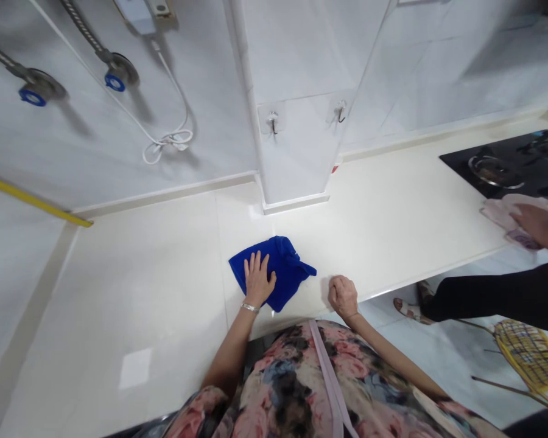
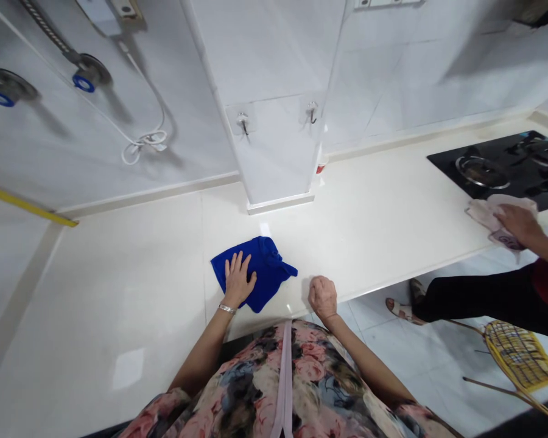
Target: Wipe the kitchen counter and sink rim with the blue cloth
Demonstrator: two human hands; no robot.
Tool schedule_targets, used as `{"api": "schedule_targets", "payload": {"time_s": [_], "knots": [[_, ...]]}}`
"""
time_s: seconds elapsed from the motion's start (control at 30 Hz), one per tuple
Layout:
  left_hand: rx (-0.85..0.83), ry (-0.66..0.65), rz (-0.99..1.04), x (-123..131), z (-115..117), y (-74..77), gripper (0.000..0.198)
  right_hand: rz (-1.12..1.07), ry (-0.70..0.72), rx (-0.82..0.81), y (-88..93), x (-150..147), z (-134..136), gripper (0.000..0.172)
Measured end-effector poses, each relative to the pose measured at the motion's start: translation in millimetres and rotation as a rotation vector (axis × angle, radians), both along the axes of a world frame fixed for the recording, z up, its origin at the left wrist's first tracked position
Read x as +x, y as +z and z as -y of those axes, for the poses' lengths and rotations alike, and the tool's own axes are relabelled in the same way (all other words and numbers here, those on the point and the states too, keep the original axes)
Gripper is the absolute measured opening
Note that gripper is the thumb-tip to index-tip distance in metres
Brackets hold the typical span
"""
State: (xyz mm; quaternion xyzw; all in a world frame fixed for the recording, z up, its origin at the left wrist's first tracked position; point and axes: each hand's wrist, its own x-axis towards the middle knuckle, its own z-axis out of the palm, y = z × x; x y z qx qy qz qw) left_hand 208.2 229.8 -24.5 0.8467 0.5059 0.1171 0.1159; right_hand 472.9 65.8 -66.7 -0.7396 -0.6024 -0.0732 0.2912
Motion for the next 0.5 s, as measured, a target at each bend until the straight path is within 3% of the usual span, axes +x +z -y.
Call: {"api": "schedule_targets", "payload": {"time_s": [0.17, 0.33, 0.4, 0.47, 0.5], "knots": [[0.022, -0.006, -0.030, 26.5, 7.6, -1.1, 0.072, -0.196, -0.012, 0.014, 9.0, -5.7, -9.9, 0.024], [-0.055, -0.230, -0.003, 62.6, 15.6, 1.7, 0.074, -0.249, 0.230, 0.068, 34.2, -46.4, -68.8, 0.047], [-0.075, -0.338, 0.021, 54.4, 14.5, 4.6, 0.067, -0.206, 0.238, -0.030, 39.4, -62.9, -98.8, 0.053], [-0.056, -0.376, 0.054, 25.1, 14.7, 6.7, 0.056, -0.143, 0.201, -0.173, 39.7, -71.7, -121.6, 0.058], [-0.018, -0.335, 0.075, 3.3, 16.6, 7.0, 0.051, -0.102, 0.189, -0.244, 38.5, -72.8, -128.5, 0.059]]}}
